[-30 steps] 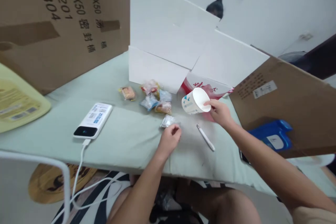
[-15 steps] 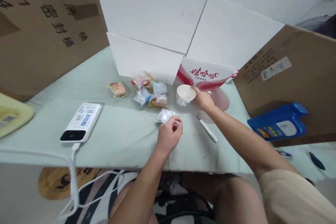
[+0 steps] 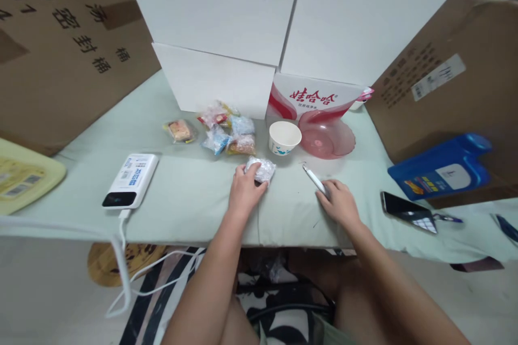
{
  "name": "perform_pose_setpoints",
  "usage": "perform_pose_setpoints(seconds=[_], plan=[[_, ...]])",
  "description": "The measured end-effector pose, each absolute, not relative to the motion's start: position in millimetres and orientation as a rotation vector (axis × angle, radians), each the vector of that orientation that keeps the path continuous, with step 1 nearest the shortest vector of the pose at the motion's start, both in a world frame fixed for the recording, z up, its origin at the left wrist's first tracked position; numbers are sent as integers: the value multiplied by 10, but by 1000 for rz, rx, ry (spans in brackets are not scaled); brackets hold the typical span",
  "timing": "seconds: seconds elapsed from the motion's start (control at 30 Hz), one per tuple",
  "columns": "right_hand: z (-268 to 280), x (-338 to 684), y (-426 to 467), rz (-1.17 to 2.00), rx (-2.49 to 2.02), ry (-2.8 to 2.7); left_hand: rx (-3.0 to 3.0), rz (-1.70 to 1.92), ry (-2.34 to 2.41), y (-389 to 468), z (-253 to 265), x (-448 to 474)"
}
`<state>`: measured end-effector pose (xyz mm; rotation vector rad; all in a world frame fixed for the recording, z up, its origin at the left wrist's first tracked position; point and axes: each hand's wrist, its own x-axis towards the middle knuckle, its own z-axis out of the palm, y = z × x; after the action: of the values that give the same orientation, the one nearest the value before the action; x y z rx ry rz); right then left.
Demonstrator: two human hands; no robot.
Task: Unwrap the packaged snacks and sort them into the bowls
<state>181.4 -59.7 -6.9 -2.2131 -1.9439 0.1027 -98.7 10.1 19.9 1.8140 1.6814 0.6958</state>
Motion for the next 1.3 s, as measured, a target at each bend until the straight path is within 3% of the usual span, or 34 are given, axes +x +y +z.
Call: perform_pose_setpoints(seconds=[0.13, 0.3, 0.43, 0.73, 0.97, 1.2, 1.3], plan=[[2, 1750, -579, 171, -2160, -1803, 1671, 810, 1630, 118, 201, -1014], [131, 1616, -668, 634, -1918, -1439, 1627, 903, 1458, 112, 148, -945], [204, 1433, -633, 730, -1756, -1478, 1688, 913, 1353, 132, 130, -791], [233, 1204, -530, 631, -1667, -1670, 1683, 1038, 1187, 160, 87, -673], [164, 1454, -579, 551, -1839, -1768, 1214, 1311, 1248, 228, 143, -815], [117, 1714, -513, 158, -2239, -1705, 1523, 1051, 1256, 83, 158, -719], [83, 1676, -477, 75, -2142, -1709, 1767, 938, 1328, 17, 173, -631]])
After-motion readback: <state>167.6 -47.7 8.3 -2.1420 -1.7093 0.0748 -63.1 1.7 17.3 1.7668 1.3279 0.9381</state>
